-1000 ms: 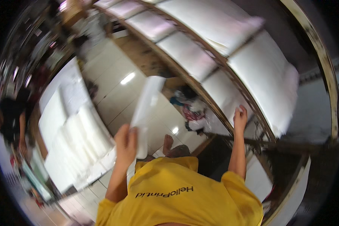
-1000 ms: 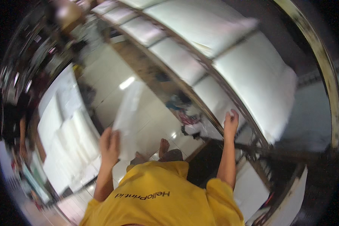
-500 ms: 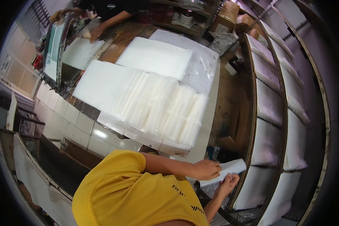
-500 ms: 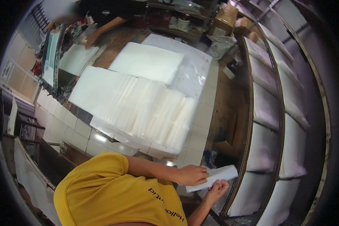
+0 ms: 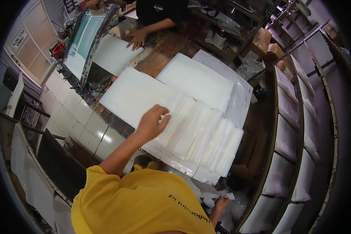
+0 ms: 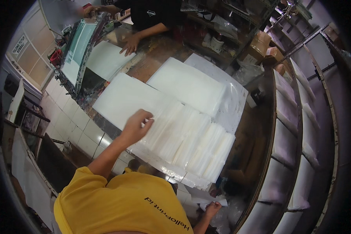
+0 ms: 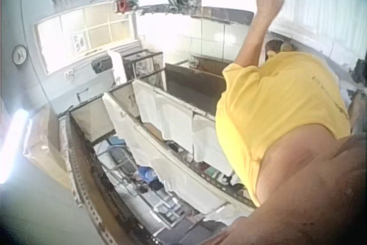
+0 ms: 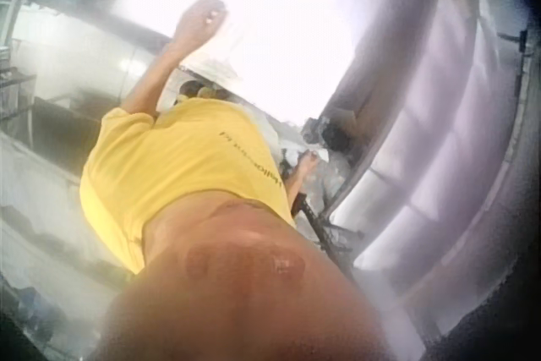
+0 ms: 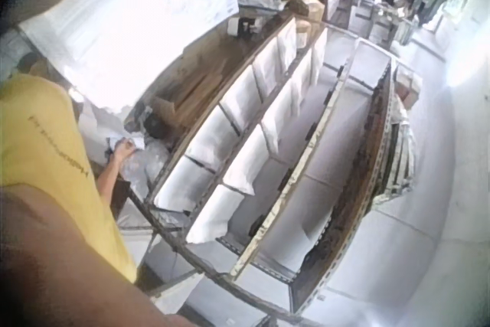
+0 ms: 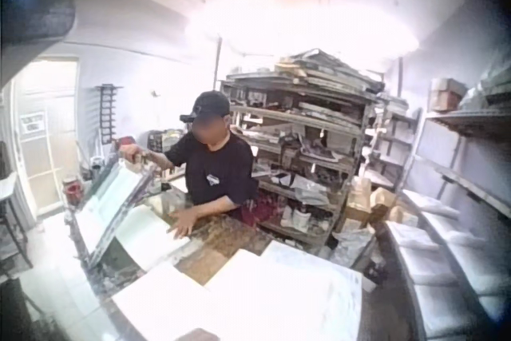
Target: The person repeatedly picks up white sheets from a table and places them onto a nearby metal shelf. The person handles the sheets one at a time, stacking them in a pile on the shelf.
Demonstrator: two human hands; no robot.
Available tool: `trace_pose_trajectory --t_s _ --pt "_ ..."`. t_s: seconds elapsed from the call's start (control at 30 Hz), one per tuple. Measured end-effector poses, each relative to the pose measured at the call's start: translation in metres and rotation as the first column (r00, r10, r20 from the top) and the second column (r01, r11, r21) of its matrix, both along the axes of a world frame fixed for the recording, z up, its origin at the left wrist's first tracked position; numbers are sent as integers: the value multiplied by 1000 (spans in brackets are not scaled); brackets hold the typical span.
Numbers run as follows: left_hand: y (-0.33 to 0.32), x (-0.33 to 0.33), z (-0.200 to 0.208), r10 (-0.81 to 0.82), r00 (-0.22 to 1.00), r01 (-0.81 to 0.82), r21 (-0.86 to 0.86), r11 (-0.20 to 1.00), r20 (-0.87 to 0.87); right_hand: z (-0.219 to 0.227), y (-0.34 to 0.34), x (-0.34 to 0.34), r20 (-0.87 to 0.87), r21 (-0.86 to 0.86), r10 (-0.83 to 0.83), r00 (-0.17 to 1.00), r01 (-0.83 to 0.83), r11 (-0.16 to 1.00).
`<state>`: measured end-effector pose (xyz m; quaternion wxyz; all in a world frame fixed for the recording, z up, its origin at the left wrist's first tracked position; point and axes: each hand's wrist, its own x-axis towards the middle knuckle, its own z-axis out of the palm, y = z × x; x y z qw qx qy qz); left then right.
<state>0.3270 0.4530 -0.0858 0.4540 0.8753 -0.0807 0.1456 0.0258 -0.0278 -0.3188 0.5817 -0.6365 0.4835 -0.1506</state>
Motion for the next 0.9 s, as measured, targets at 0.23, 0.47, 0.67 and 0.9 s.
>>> trace_pose_trajectory --t_s 0.23,0.47,0.67,0.9 --pt "44 -5 -48 89 996 -74 449 890 -14 -23 5 2 -5 1 -86 996 86 996" --pt "43 0 -39 121 993 -112 363 925 0 -14 24 2 21 0 -81 997 81 997" --pt "47 34 -14 152 943 -271 421 865 296 -56 10 -28 74 -33 -116 991 118 992" --pt "54 75 -24 118 932 -318 617 720 343 -20 30 -20 -8 21 -95 995 95 995"
